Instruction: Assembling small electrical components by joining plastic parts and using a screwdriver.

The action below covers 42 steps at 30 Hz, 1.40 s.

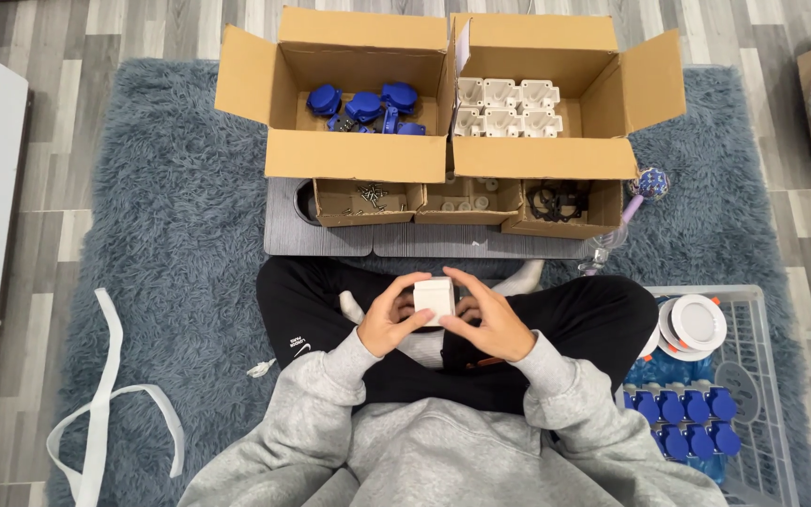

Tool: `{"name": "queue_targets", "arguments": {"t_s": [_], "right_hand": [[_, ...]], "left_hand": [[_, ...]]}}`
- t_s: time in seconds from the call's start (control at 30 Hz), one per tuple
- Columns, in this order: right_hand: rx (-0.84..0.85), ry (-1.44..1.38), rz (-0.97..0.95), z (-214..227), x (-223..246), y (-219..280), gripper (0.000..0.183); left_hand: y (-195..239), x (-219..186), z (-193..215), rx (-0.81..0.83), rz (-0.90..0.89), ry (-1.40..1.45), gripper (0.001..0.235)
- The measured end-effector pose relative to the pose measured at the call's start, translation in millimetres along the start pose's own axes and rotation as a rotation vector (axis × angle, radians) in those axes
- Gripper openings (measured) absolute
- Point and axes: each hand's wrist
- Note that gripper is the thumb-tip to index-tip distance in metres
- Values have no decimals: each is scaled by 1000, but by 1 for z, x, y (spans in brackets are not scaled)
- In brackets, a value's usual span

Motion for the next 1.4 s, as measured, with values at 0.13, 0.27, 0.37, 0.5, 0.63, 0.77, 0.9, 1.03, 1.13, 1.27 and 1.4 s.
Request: {"name": "queue_targets", "arguments": {"t_s": [0.13, 0.27, 0.37, 0.5, 0.63, 0.77, 0.9, 1.03, 1.13, 1.27, 1.4], "right_hand": [[-24, 64, 68, 1, 1, -2, 80], [-14, 241, 238, 0, 44, -5, 65], [-16, 242, 285, -1, 44, -6, 61], [-18, 95, 136, 3, 21, -2, 73], [-24, 101, 116, 1, 21, -4, 65], [-24, 194, 208, 2, 28, -2, 64], [-3, 162, 211, 1, 28, -4, 73], [34, 59, 100, 1, 11, 1, 89], [4, 82, 84, 1, 14, -1, 66], [-14, 219, 214, 0, 33, -2, 61], [-42, 260, 313, -1, 38, -2, 62]], "left_hand": [[0, -4, 1, -9, 15, -21, 62], [-3, 6, 6, 40, 23, 5, 50], [-3, 11, 7, 37, 39, 116, 48], [-3, -7, -4, -5, -27, 11, 55], [-3, -6, -5, -9, -41, -11, 65], [-1, -4, -3, 45, 61, 77, 74], [-2, -8, -5, 46, 53, 126, 67], [1, -1, -5, 9, 38, 39, 79], [-1, -6, -6, -12, 39, 22, 78], [-2, 3, 4, 19, 49, -17, 59], [-2, 15, 5, 60, 53, 121, 52]]}}
Point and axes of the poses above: each hand's wrist, its own y-axis away from the middle knuckle, its own z-axis out of the back of the hand, x = y × z, and after that the axes turned 1 degree about -y, right-handed
